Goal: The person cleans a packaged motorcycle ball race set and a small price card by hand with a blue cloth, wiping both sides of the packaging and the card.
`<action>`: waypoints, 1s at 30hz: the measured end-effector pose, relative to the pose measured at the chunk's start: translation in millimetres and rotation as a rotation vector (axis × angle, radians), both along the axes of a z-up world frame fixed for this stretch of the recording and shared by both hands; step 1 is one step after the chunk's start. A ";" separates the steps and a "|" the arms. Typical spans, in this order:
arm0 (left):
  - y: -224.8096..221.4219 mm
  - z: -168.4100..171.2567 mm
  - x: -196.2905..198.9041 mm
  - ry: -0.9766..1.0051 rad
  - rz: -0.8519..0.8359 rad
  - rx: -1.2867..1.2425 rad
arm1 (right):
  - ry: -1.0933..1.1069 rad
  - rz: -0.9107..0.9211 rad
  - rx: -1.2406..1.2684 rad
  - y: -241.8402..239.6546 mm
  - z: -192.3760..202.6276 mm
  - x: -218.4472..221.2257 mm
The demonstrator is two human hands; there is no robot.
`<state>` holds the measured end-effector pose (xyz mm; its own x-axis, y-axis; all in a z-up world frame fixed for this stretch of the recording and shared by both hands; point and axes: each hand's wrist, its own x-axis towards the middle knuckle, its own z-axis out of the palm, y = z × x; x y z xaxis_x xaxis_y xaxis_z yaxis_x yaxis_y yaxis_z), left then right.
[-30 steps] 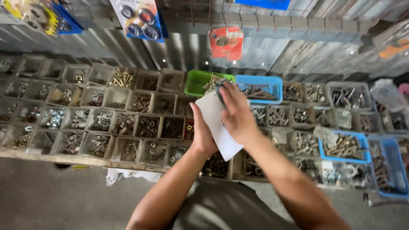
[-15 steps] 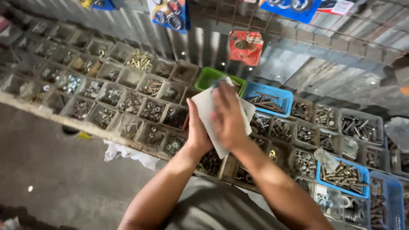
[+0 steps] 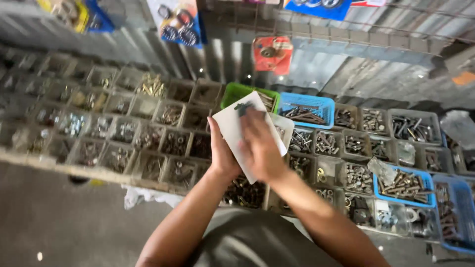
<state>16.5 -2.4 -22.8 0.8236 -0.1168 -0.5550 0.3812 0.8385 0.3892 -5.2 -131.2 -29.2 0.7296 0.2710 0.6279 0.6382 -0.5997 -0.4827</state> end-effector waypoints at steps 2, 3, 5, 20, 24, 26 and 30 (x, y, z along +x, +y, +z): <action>7.9 -14.9 18.0 -0.003 0.000 -0.040 | -0.088 0.070 -0.050 32.6 19.4 -13.9; 18.3 3.4 24.0 -0.002 -0.019 -0.041 | -0.087 0.051 -0.052 34.7 15.6 -15.7; 39.7 37.7 34.4 0.011 0.082 -0.051 | -0.108 0.018 -0.195 40.1 6.7 -22.3; 67.8 43.0 28.5 -0.284 -0.203 0.154 | 0.581 -0.343 1.679 83.4 2.6 -15.7; 75.5 39.8 44.0 -0.043 -0.171 -0.162 | 0.954 -0.446 1.493 74.1 -13.6 -35.1; 81.3 13.4 58.8 -0.142 -0.219 -0.123 | 1.193 -0.468 0.965 77.9 13.4 -50.0; 79.0 23.0 48.6 -0.146 -0.226 -0.040 | 1.071 -0.797 0.685 39.9 13.5 -51.2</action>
